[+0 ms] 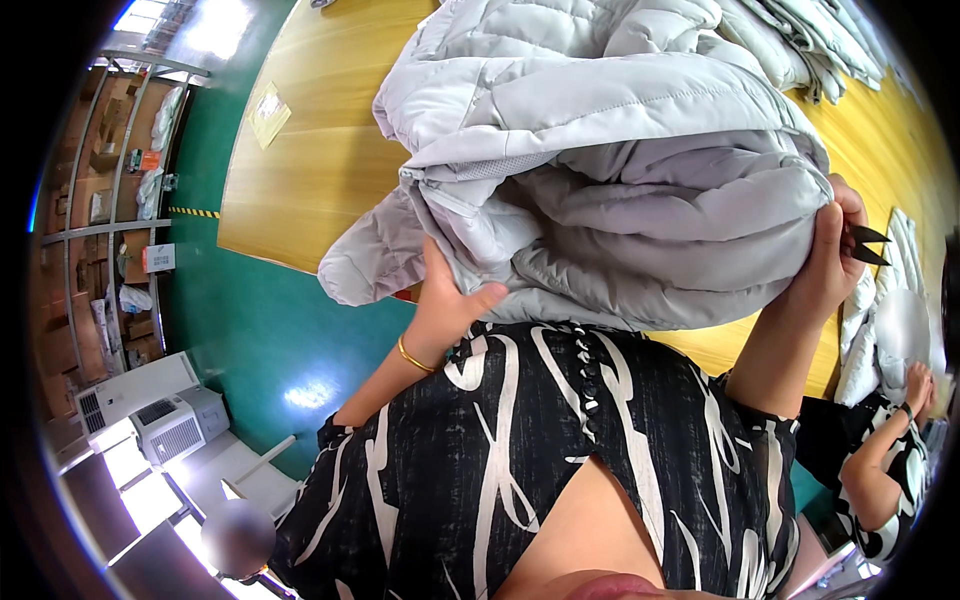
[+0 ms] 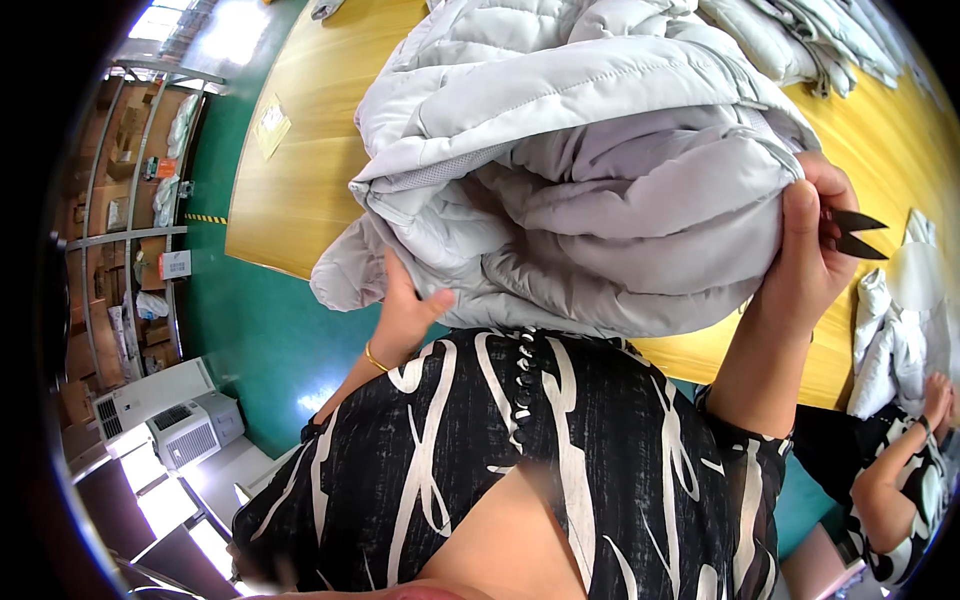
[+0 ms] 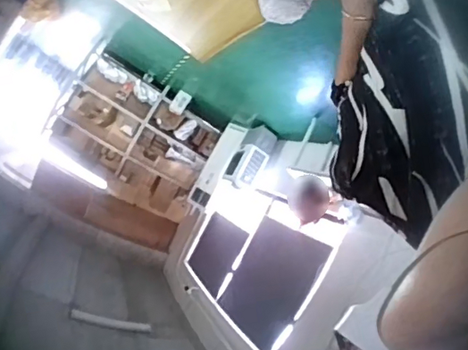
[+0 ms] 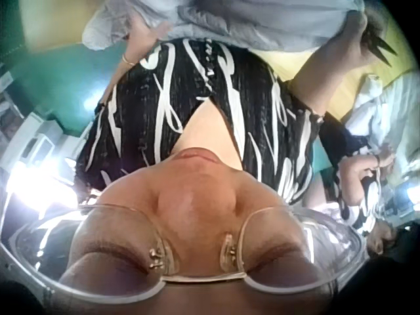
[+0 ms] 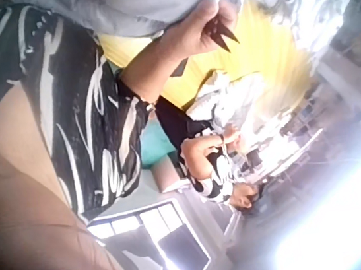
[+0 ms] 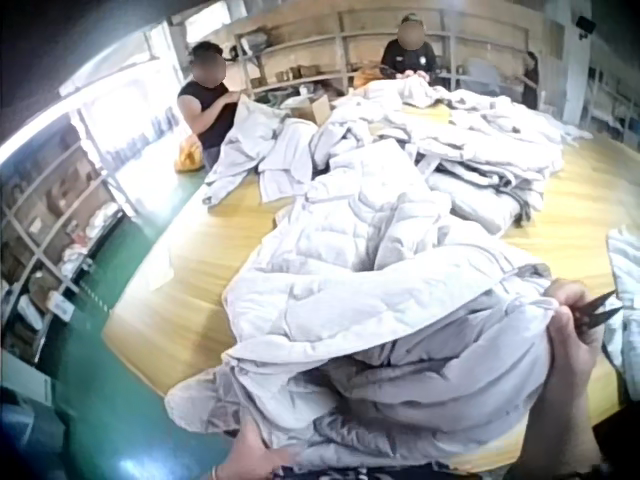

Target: The person uses a pair of small scissors to trim loose threads and excess fabric from a light gray puffer jacket. They manipulate the jacket to access different areas, including the zipper and seams, while working at a table in a busy workshop environment.

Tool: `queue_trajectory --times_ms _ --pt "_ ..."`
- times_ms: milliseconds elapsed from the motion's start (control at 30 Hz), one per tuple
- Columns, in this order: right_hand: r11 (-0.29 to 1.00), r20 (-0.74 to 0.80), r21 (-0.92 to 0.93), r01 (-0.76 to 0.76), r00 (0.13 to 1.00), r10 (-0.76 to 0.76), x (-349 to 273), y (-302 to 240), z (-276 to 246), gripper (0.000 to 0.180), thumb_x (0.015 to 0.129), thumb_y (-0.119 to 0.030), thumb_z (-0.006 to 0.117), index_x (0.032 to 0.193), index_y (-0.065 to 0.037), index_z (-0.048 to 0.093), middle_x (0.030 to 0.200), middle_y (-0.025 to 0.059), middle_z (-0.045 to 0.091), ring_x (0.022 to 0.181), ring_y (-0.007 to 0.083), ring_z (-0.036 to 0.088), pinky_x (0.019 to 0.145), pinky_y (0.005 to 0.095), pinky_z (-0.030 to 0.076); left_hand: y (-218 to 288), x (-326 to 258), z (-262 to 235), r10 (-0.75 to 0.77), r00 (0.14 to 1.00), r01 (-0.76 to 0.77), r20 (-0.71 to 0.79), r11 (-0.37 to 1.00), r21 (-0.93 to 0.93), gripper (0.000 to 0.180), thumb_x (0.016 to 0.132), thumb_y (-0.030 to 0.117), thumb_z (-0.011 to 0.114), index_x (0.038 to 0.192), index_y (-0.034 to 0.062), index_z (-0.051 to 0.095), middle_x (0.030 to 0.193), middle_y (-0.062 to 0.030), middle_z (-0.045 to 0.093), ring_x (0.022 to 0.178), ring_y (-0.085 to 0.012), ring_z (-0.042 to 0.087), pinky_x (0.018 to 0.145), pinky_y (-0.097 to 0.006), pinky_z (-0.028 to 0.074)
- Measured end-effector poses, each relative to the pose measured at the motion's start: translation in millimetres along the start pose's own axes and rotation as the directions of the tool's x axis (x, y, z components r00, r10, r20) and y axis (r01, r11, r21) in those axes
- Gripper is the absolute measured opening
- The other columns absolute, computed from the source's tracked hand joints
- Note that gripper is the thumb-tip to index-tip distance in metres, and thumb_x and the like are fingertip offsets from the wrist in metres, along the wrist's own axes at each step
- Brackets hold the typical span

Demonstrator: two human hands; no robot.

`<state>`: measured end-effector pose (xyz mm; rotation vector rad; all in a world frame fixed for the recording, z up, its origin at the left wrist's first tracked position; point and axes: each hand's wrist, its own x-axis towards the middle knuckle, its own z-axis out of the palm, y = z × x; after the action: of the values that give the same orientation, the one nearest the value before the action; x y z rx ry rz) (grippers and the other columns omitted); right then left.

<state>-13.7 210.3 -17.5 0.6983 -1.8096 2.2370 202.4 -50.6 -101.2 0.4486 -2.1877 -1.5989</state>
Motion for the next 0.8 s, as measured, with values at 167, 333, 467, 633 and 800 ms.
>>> queue_trajectory --times_ms 167,333,467,633,800 --pt "0.998 -0.013 -0.029 0.046 0.999 -0.047 2.5 6.7 -2.1 0.01 0.085 -0.007 0.057 0.092 0.001 0.059 0.087 0.0021 0.058 0.076 0.0067 0.049 0.071 0.0185 0.037 -49.1 23.2 25.6 -0.306 0.951 0.297 -0.034 0.942 -0.157 0.078 0.076 0.025 0.07 0.133 -0.002 0.024 0.125 -0.0141 0.043 0.113 -0.0221 0.045 0.095 -0.034 0.037" --pt "0.993 0.059 0.117 -0.036 0.998 0.029 -6.4 10.5 2.2 0.004 0.085 -0.003 0.055 0.088 -0.001 0.057 0.086 -0.0011 0.055 0.075 0.0041 0.046 0.069 0.0158 0.035 -45.3 72.9 16.5 -0.349 0.936 0.191 -0.036 0.592 -0.783 0.044 0.084 0.011 0.057 0.124 0.0011 0.042 0.119 -0.0086 0.05 0.106 -0.0194 0.051 0.089 -0.033 0.043" --pt "0.984 0.109 0.153 -0.095 0.991 0.079 -20.4 17.4 -5.1 0.003 0.086 -0.003 0.055 0.088 -0.001 0.056 0.083 -0.0027 0.054 0.068 0.0022 0.043 0.061 0.0151 0.033 23.0 87.5 5.4 0.431 0.644 -0.5 -0.632 0.863 0.078 0.041 0.081 0.001 0.053 0.121 -0.0015 0.043 0.121 -0.0156 0.047 0.108 -0.0245 0.049 0.097 -0.037 0.036" --pt "0.991 0.205 0.127 -0.031 0.979 0.005 -26.1 12.5 1.9 0.002 0.085 -0.001 0.054 0.083 0.0 0.056 0.077 -0.0009 0.052 0.066 0.004 0.043 0.073 0.0197 0.04 109.1 75.6 34.9 0.85 0.364 -0.93 0.381 0.351 0.108 0.033 0.084 0.02 0.055 0.113 0.0049 0.051 0.12 -0.0172 0.048 0.111 -0.0313 0.048 0.1 -0.047 0.029" --pt "0.996 0.262 0.059 0.064 0.962 -0.077 -36.6 12.5 -0.2 0.002 0.082 -0.003 0.055 0.08 -0.001 0.055 0.073 0.0019 0.052 0.069 0.0112 0.048 0.092 0.0367 0.038 100.1 133.7 95.3 0.598 0.516 -0.839 0.614 0.498 0.219 0.034 0.082 0.032 0.058 0.113 0.0192 0.054 0.126 -0.0006 0.046 0.125 -0.0306 0.033 0.095 -0.062 0.021"
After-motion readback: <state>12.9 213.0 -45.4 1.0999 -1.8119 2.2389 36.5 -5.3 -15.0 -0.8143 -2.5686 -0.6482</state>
